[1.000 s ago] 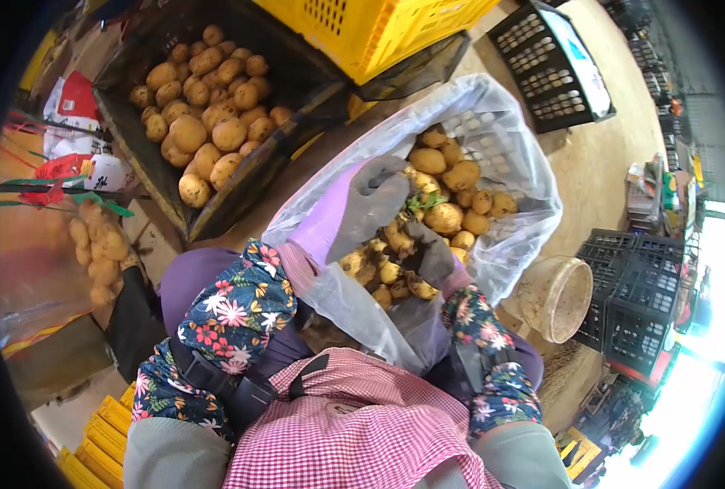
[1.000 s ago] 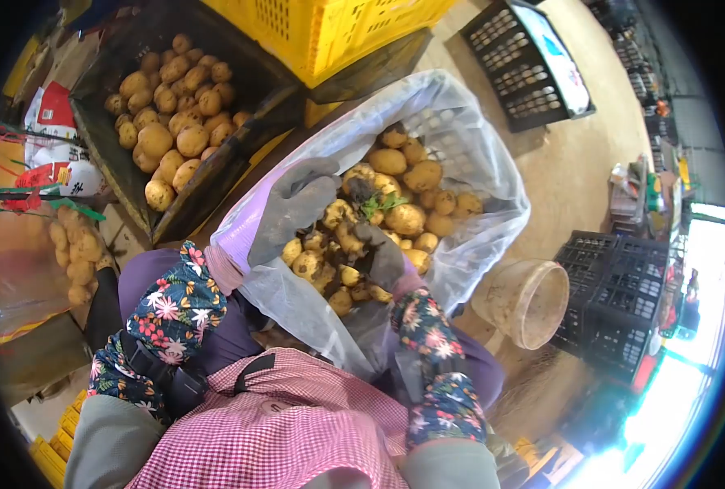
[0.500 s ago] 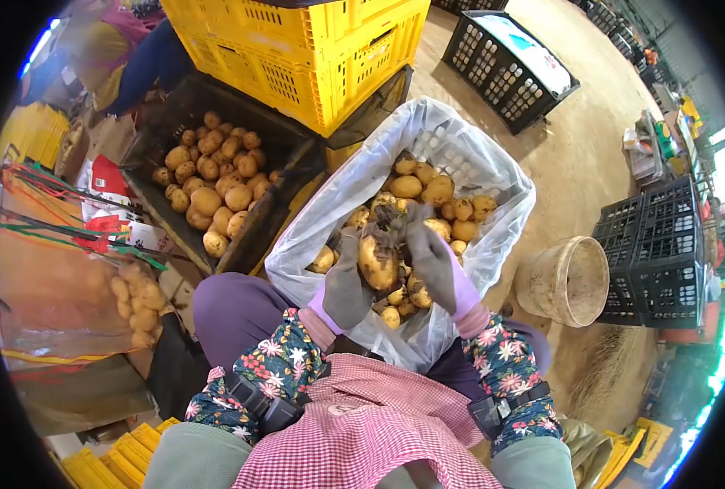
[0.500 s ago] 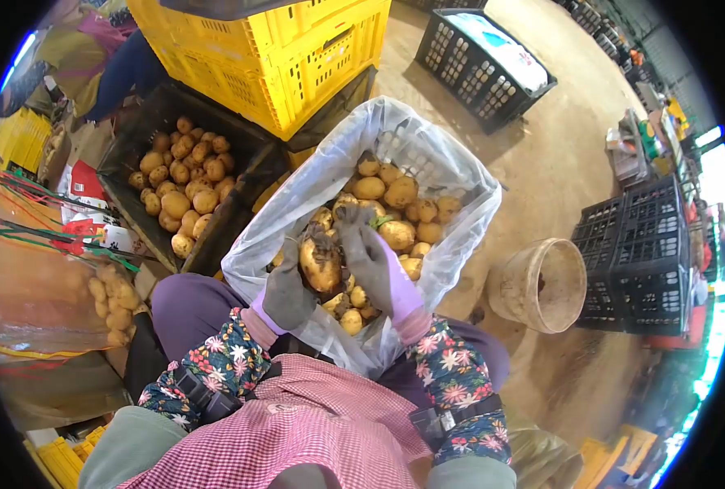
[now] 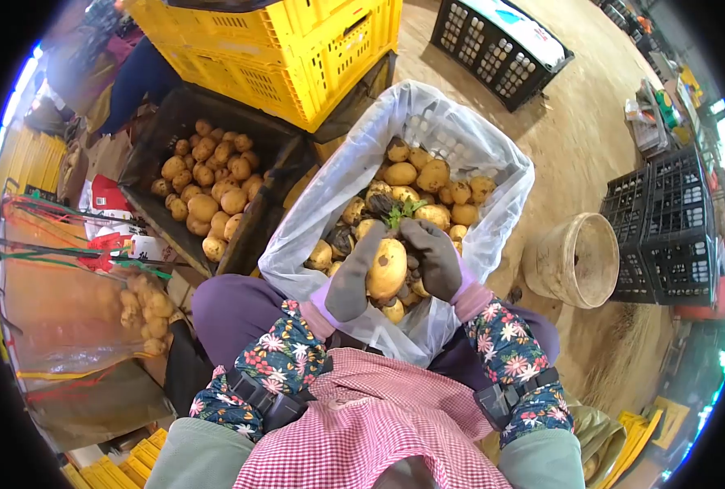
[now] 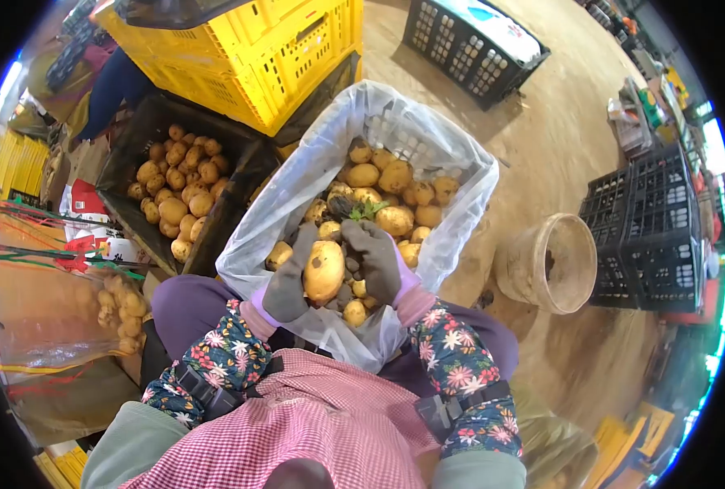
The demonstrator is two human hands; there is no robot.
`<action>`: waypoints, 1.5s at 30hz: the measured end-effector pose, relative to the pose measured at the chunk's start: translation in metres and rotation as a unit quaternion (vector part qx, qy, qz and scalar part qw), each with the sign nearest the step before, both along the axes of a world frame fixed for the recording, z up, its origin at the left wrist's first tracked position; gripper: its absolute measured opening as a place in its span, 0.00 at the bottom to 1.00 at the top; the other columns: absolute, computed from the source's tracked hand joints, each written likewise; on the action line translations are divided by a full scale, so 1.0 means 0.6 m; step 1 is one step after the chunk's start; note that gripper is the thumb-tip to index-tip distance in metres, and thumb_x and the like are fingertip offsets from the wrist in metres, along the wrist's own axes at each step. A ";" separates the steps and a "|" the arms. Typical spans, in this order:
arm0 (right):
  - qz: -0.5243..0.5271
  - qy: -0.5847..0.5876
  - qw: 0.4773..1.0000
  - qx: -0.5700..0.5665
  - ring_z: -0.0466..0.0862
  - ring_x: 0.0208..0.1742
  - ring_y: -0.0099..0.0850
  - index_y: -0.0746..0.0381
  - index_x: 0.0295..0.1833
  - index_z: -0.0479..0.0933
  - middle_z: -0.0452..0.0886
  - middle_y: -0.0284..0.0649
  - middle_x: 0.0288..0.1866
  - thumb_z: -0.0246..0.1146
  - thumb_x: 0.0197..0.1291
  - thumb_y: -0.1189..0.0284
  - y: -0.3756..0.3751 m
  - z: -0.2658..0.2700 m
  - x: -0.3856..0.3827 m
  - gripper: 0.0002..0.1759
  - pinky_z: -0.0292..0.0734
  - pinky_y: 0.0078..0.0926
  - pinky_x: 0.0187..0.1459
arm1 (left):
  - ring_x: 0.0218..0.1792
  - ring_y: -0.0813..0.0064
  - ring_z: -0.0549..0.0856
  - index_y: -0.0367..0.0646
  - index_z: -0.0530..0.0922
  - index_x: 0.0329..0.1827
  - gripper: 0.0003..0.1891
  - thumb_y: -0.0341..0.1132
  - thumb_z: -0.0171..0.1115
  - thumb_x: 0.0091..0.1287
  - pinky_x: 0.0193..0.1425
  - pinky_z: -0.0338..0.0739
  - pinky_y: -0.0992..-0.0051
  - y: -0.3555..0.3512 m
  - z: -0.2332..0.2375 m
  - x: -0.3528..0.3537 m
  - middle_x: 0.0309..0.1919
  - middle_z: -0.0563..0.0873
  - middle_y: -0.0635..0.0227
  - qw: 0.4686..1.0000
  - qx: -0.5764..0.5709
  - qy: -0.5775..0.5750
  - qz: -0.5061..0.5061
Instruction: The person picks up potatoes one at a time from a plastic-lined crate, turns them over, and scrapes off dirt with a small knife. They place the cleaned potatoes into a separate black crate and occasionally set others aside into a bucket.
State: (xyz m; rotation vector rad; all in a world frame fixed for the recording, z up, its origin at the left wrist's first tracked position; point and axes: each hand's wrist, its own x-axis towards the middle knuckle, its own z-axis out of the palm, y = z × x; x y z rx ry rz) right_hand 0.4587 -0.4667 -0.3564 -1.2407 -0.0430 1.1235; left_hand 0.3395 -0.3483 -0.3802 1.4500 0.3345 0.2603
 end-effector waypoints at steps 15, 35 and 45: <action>-0.016 -0.152 0.988 -0.004 0.71 0.34 0.24 0.67 0.40 0.71 0.73 0.35 0.32 0.55 0.68 0.55 0.030 -0.014 -0.034 0.23 0.70 0.25 0.37 | 0.58 0.49 0.72 0.32 0.64 0.65 0.46 0.38 0.77 0.42 0.64 0.68 0.59 0.024 0.041 -0.026 0.56 0.74 0.50 0.891 0.449 0.029 -0.065; 0.141 -0.335 0.930 -0.059 0.73 0.40 0.18 0.65 0.46 0.75 0.76 0.32 0.38 0.63 0.64 0.57 0.017 0.065 -0.031 0.20 0.72 0.20 0.42 | 0.57 0.77 0.77 0.38 0.67 0.65 0.34 0.25 0.73 0.54 0.62 0.73 0.73 0.023 0.064 -0.042 0.58 0.76 0.68 0.973 -0.226 0.050 -0.024; 0.026 -0.167 0.984 -0.063 0.68 0.25 0.14 0.61 0.41 0.76 0.73 0.26 0.29 0.58 0.67 0.54 0.023 0.031 -0.017 0.19 0.61 0.13 0.24 | 0.59 0.76 0.74 0.38 0.65 0.66 0.37 0.26 0.75 0.52 0.64 0.71 0.73 0.027 0.070 -0.037 0.60 0.73 0.66 0.981 -0.189 0.005 -0.036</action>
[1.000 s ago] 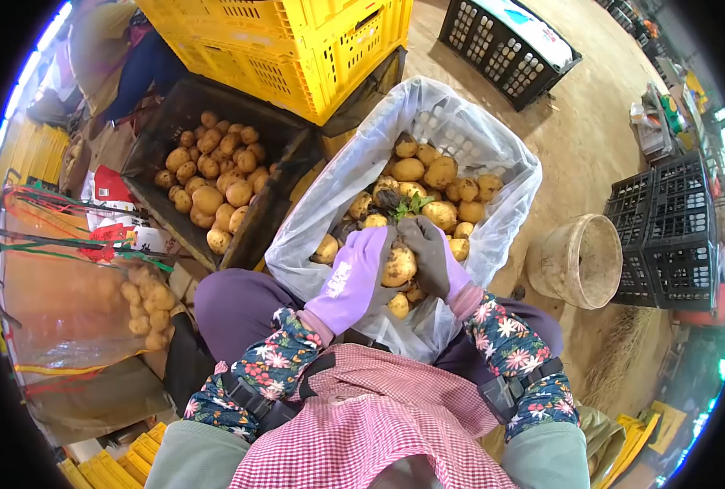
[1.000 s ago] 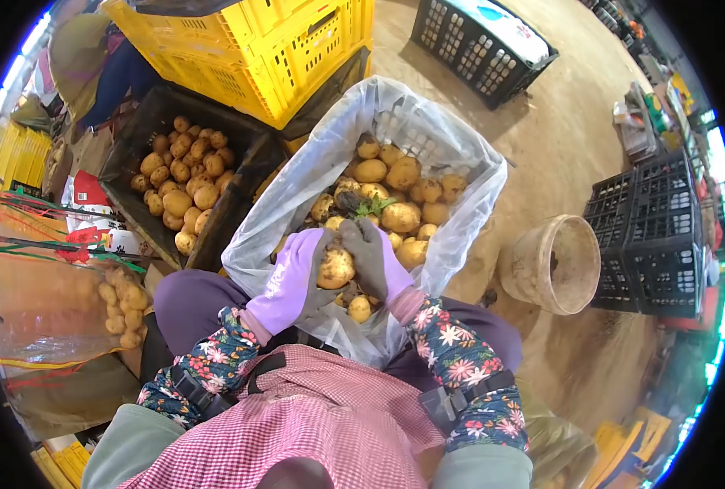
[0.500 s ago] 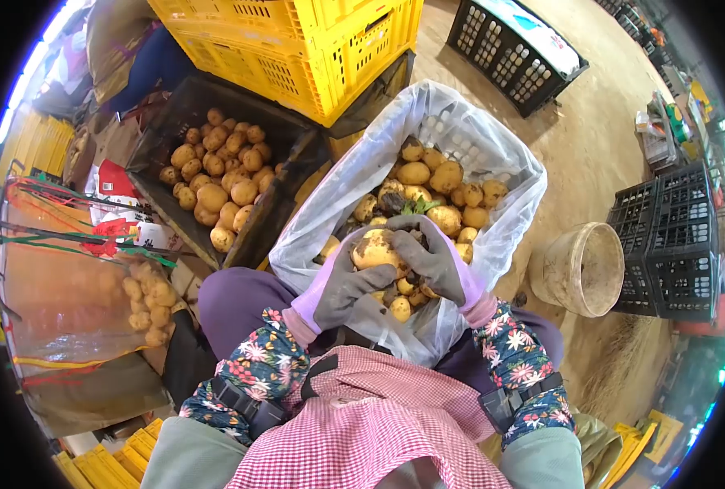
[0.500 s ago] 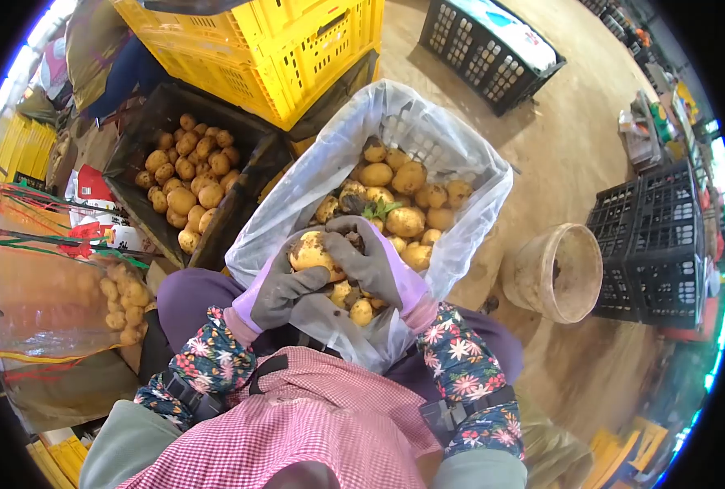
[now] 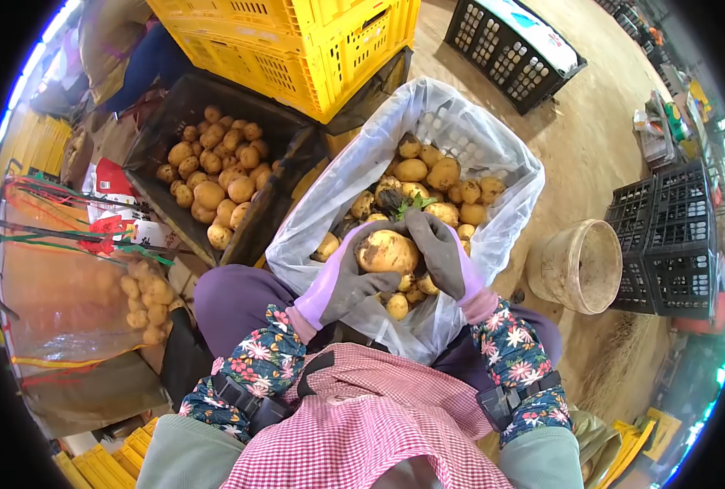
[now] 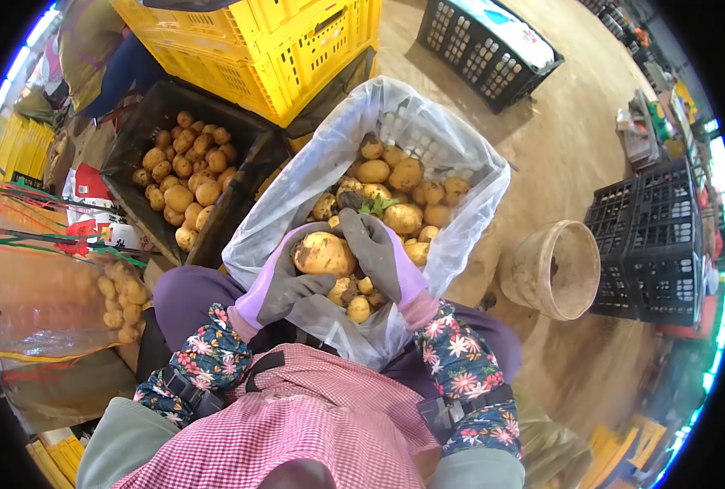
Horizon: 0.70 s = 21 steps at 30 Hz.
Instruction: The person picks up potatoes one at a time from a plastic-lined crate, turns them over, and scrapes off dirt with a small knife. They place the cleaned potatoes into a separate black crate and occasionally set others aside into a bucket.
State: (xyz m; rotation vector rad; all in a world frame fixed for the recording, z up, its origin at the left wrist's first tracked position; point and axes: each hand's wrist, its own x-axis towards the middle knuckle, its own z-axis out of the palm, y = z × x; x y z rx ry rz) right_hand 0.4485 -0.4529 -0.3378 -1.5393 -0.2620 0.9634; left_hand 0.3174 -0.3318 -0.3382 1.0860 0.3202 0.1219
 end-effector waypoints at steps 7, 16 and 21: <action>-0.020 0.035 0.997 0.061 0.73 0.29 0.17 0.63 0.55 0.74 0.77 0.31 0.37 0.56 0.69 0.60 -0.005 0.036 0.016 0.19 0.68 0.14 0.29 | 0.57 0.75 0.75 0.37 0.66 0.65 0.37 0.26 0.74 0.51 0.64 0.70 0.73 0.011 -0.003 0.002 0.57 0.75 0.65 0.979 0.194 0.057 0.023; -0.014 -0.036 0.998 0.053 0.70 0.38 0.16 0.68 0.49 0.73 0.71 0.30 0.36 0.57 0.68 0.68 -0.004 -0.021 -0.004 0.13 0.70 0.18 0.42 | 0.59 0.68 0.75 0.34 0.66 0.65 0.42 0.25 0.77 0.43 0.64 0.71 0.68 -0.018 -0.021 0.000 0.60 0.73 0.59 0.977 0.213 0.024 -0.005; 0.125 -0.345 0.930 0.034 0.73 0.35 0.25 0.70 0.49 0.72 0.71 0.34 0.36 0.61 0.63 0.69 -0.011 0.008 -0.010 0.16 0.74 0.28 0.43 | 0.56 0.52 0.77 0.37 0.68 0.63 0.39 0.25 0.76 0.43 0.60 0.73 0.65 0.003 -0.032 0.007 0.56 0.74 0.51 0.860 0.507 0.016 0.043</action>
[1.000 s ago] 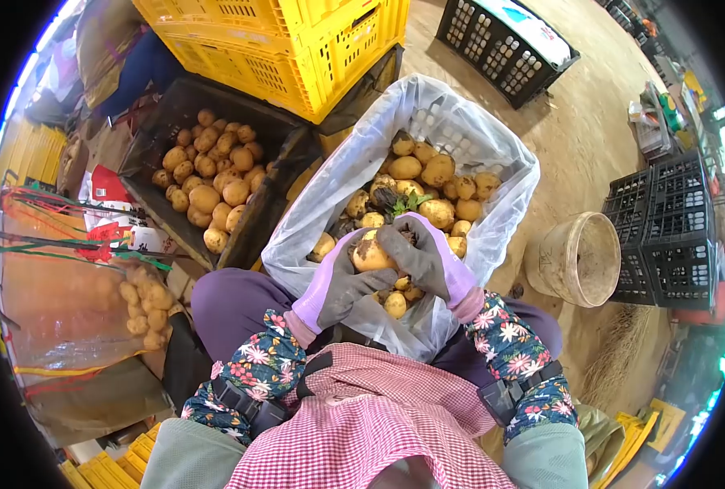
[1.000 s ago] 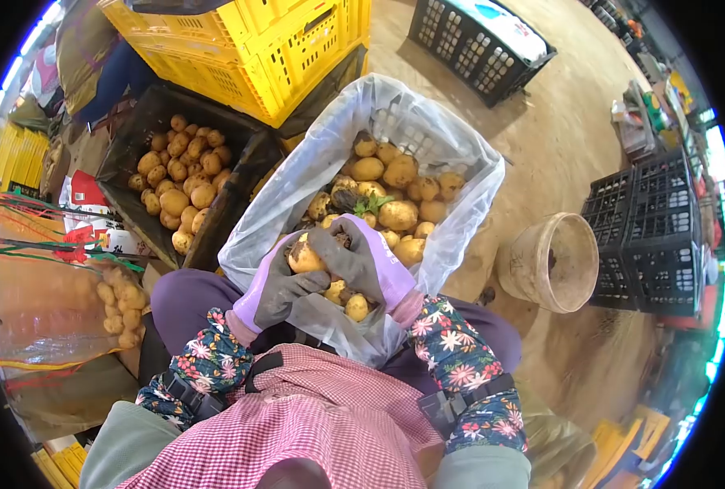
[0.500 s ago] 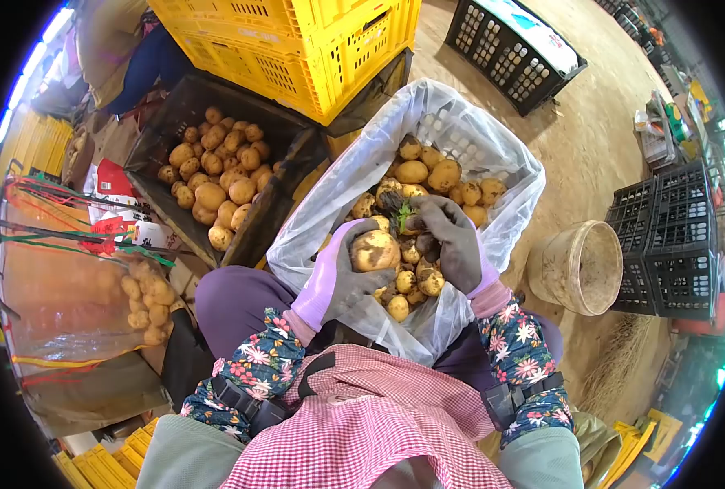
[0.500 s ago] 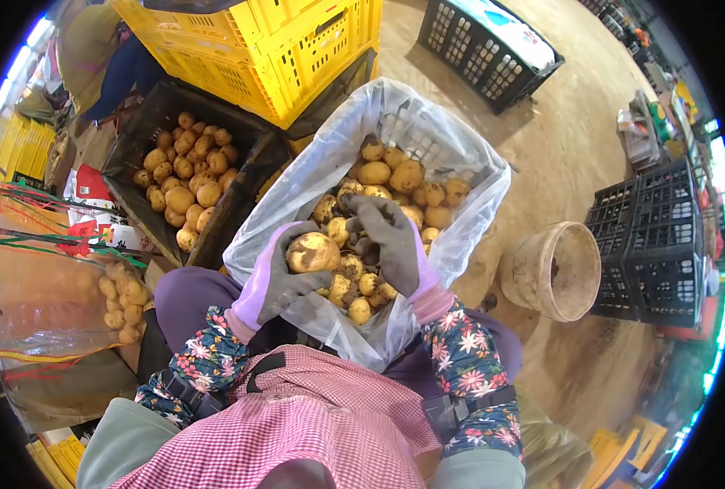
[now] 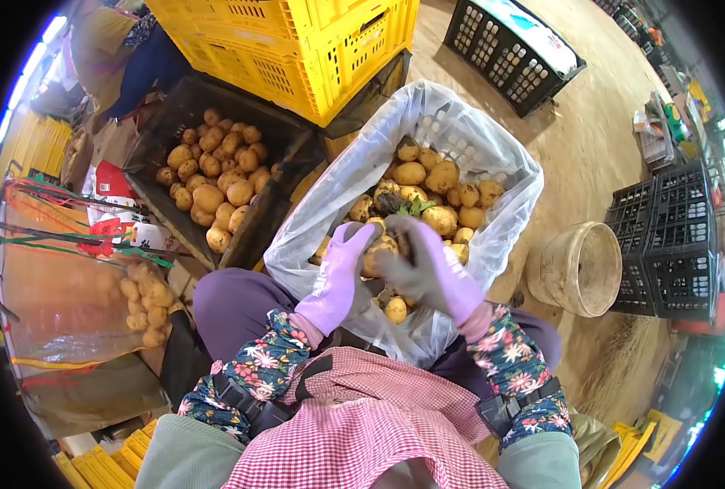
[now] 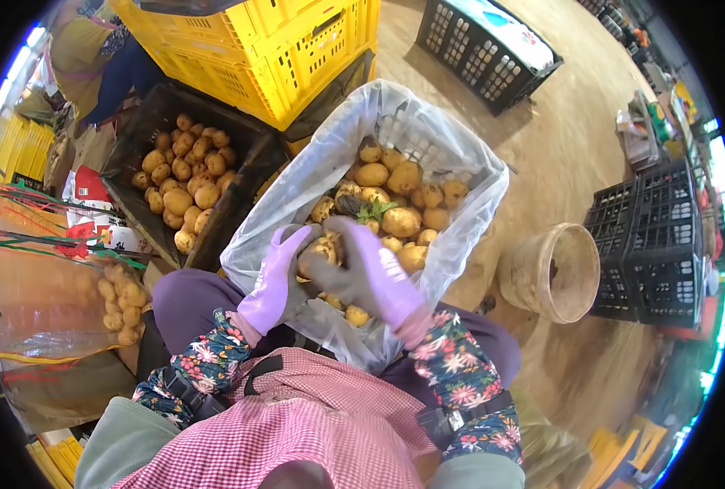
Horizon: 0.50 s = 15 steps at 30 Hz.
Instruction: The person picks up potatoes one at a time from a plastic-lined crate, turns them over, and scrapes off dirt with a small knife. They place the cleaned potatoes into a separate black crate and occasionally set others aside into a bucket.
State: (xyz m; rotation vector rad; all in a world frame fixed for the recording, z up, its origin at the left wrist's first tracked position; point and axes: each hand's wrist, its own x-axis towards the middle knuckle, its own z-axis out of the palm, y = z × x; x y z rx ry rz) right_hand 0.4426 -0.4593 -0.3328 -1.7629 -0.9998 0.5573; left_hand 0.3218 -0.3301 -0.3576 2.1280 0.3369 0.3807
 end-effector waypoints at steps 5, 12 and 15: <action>-0.072 0.028 0.997 0.006 0.76 0.34 0.28 0.68 0.50 0.71 0.73 0.41 0.37 0.62 0.62 0.61 0.001 -0.011 -0.004 0.22 0.74 0.28 0.39 | 0.59 0.52 0.75 0.43 0.71 0.63 0.42 0.30 0.78 0.39 0.65 0.68 0.64 -0.008 -0.014 0.003 0.59 0.74 0.52 1.000 -0.015 -0.023 -0.002; 0.027 0.158 0.986 -0.054 0.76 0.51 0.24 0.69 0.62 0.67 0.76 0.43 0.50 0.67 0.60 0.60 0.002 -0.005 -0.006 0.32 0.73 0.24 0.53 | 0.63 0.52 0.73 0.36 0.63 0.69 0.50 0.35 0.79 0.38 0.70 0.60 0.58 0.026 0.008 -0.004 0.63 0.73 0.51 0.998 0.043 0.037 -0.008; 0.034 0.342 0.938 0.043 0.73 0.58 0.26 0.67 0.65 0.67 0.73 0.38 0.58 0.68 0.60 0.65 -0.003 -0.002 -0.002 0.31 0.70 0.25 0.60 | 0.62 0.66 0.73 0.36 0.63 0.69 0.43 0.31 0.75 0.49 0.67 0.67 0.68 0.039 0.020 -0.007 0.61 0.73 0.60 0.980 -0.160 0.071 -0.091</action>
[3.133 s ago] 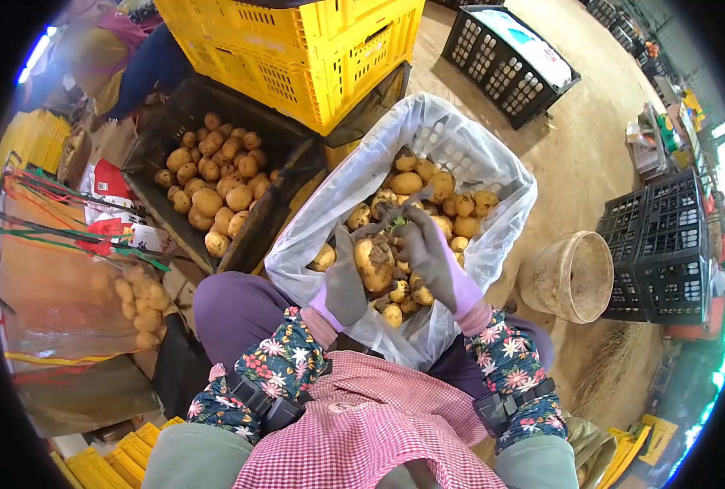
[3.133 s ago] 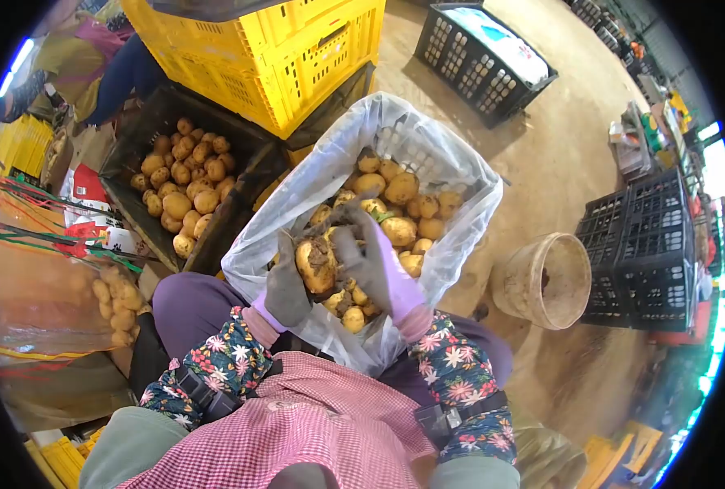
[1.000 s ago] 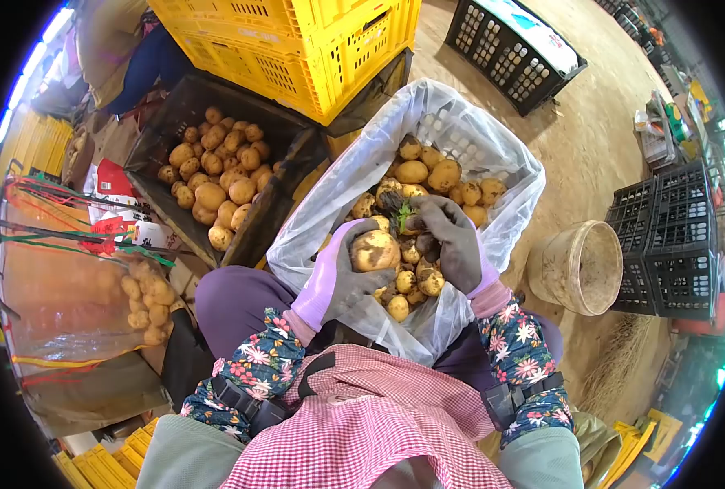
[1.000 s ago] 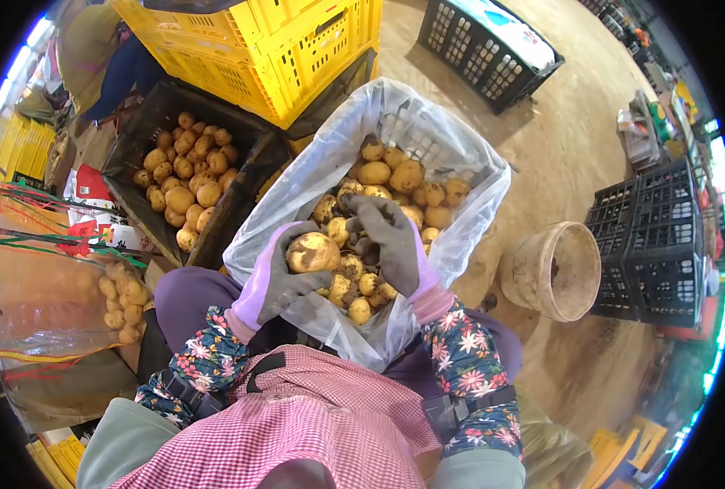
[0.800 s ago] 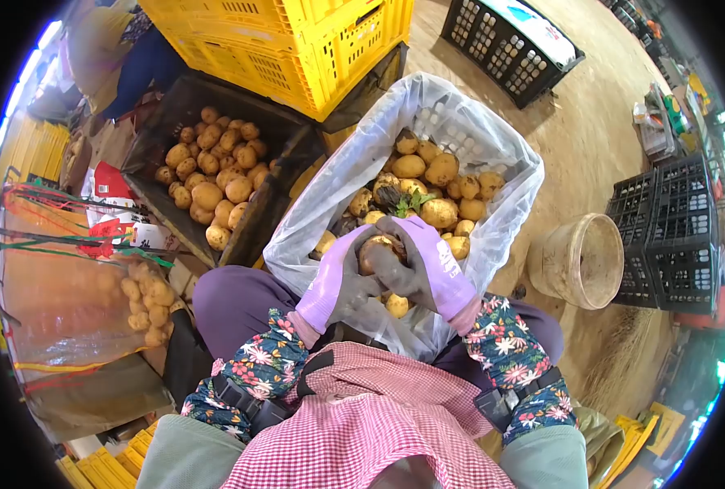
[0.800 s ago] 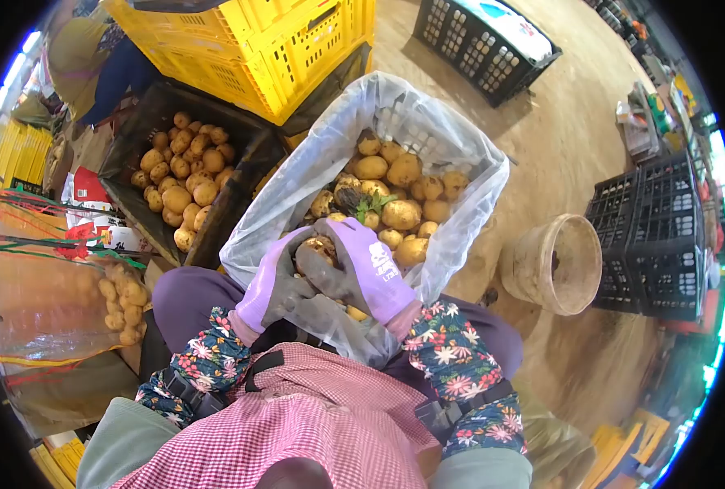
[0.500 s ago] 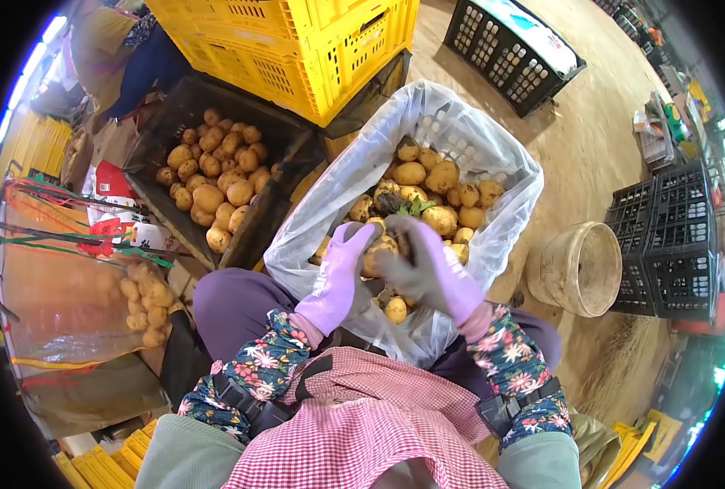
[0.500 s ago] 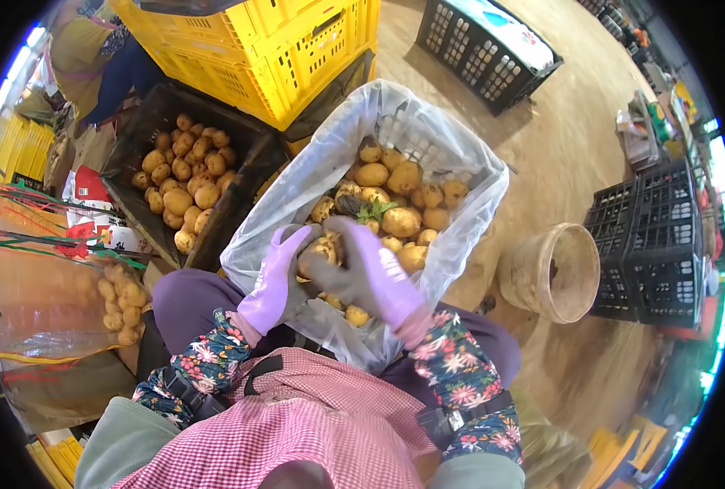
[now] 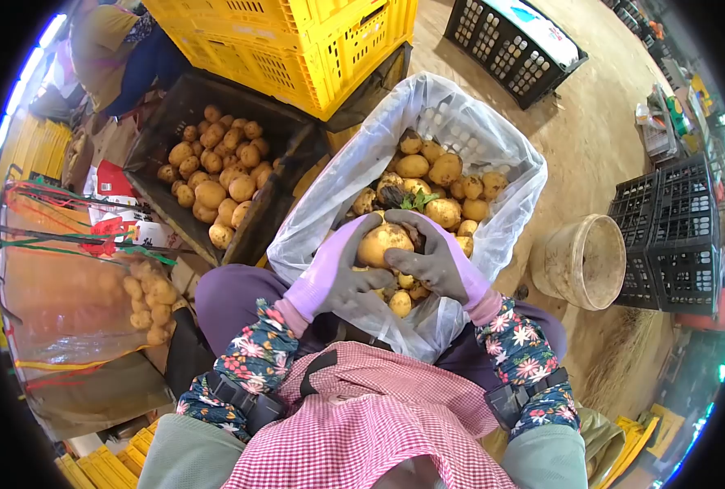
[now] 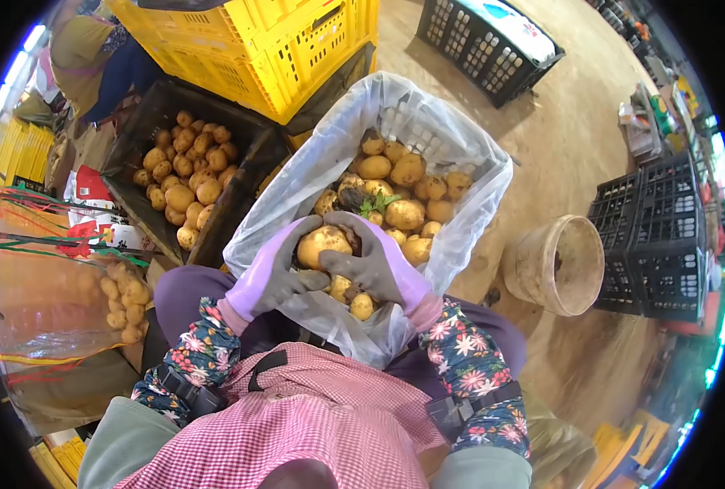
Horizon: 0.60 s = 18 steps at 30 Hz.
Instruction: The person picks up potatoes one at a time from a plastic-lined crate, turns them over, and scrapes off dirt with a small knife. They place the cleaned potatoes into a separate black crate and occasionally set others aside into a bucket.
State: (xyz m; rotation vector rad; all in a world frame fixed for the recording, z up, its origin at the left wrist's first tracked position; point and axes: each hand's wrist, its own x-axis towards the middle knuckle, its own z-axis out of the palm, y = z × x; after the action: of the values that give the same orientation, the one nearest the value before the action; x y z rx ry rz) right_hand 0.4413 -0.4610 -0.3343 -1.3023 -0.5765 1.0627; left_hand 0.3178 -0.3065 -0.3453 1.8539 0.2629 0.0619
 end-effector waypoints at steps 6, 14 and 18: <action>-0.029 0.174 0.983 -0.039 0.78 0.40 0.20 0.65 0.63 0.70 0.77 0.35 0.50 0.63 0.65 0.65 -0.004 0.010 0.011 0.24 0.76 0.20 0.41 | 0.63 0.71 0.72 0.37 0.63 0.69 0.40 0.25 0.74 0.53 0.67 0.68 0.72 -0.007 0.014 -0.007 0.63 0.71 0.64 0.942 -0.331 -0.022 0.054; -0.071 0.023 0.995 -0.071 0.76 0.37 0.19 0.66 0.58 0.72 0.76 0.35 0.42 0.60 0.67 0.57 0.003 -0.012 0.003 0.24 0.74 0.18 0.38 | 0.64 0.62 0.74 0.35 0.57 0.72 0.52 0.33 0.80 0.43 0.68 0.67 0.67 -0.018 -0.002 0.002 0.60 0.75 0.56 0.992 -0.066 -0.068 0.086; -0.086 0.000 0.993 -0.079 0.76 0.36 0.19 0.67 0.57 0.73 0.78 0.35 0.41 0.60 0.66 0.60 0.012 -0.001 0.002 0.23 0.73 0.17 0.37 | 0.62 0.53 0.74 0.34 0.54 0.73 0.55 0.31 0.79 0.41 0.65 0.69 0.64 -0.017 -0.001 0.010 0.62 0.73 0.51 0.991 0.062 -0.092 0.070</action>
State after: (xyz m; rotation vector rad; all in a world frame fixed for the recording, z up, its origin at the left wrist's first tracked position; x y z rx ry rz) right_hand 0.4426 -0.4536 -0.3346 -1.4628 -0.3769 0.9811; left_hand 0.3236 -0.3169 -0.3457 1.9362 0.2656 0.3514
